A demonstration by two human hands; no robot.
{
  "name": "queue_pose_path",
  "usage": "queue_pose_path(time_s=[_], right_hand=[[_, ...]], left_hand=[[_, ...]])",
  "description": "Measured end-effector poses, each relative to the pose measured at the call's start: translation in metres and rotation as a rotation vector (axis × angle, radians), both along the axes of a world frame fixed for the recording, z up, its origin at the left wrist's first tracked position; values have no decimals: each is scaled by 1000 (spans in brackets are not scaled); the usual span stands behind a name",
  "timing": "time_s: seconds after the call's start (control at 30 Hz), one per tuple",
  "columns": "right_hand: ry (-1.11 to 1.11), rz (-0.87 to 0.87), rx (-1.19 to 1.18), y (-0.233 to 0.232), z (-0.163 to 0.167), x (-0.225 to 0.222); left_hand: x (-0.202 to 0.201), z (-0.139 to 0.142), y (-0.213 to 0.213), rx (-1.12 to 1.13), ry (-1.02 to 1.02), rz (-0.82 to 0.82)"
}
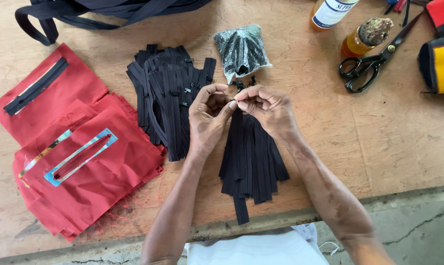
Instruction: The person attaches black zipper sliders to black zipper tapes by hand. They pick up a zipper tape, slide a slider onto it, and place the completed zipper onto a growing pile on the wooden workbench.
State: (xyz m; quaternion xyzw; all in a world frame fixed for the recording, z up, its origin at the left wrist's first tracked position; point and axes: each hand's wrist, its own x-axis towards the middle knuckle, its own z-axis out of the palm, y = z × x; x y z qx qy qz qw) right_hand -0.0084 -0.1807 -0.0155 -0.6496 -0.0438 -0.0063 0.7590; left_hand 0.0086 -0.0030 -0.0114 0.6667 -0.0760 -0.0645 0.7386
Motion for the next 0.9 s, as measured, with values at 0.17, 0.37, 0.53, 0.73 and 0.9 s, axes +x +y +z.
queue_pose_path(time_s=[0.17,0.37,0.53,0.73,0.9], right_hand=[[55,14,57,0,0,5],[166,35,205,-1,2,8],[212,36,318,-2,3,9],[207,24,334,-2,4,10],[168,24,286,-1,7,9]], left_hand=[[0,5,1,43,-65,-15],[-1,5,-1,48,2,0],[-1,3,-1,40,-6,14],[-1,3,-1,51,-28,13],[-1,4,-1,79,-7,21]])
